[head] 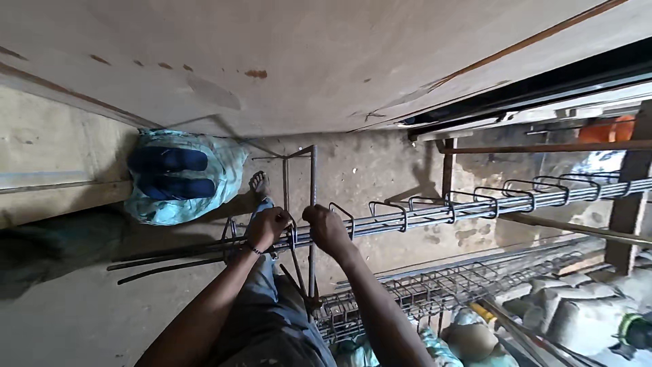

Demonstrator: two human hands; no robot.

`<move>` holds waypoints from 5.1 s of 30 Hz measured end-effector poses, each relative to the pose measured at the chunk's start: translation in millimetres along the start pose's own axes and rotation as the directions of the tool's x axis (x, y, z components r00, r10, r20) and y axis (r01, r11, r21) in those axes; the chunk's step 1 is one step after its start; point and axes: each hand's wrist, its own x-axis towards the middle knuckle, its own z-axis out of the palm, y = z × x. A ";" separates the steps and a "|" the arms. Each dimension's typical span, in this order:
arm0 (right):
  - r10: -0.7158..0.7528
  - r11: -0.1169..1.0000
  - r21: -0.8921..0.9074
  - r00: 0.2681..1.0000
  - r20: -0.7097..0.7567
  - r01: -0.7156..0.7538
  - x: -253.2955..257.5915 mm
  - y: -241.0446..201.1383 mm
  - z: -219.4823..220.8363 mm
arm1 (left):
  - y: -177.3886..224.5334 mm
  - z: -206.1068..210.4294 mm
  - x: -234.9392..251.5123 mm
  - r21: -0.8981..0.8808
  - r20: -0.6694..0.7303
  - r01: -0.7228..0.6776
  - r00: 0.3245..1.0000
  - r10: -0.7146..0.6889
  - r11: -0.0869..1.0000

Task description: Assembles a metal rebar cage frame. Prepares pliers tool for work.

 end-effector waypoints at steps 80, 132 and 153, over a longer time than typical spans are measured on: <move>0.282 0.808 0.576 0.940 -0.190 -0.126 -6.8 5.3 51.2 | -0.7 16.9 -38.9 0.020 -0.120 -0.183 0.976 0.184 0.983; 0.373 0.747 0.661 0.871 -0.319 -0.078 -70.5 44.3 69.4 | 5.7 8.7 -19.0 0.270 -0.063 -0.298 0.943 0.326 0.915; -0.112 0.863 0.329 0.780 -0.616 0.383 -171.4 120.9 252.3 | -27.3 27.7 -234.7 0.164 -0.543 -0.185 0.803 0.245 0.969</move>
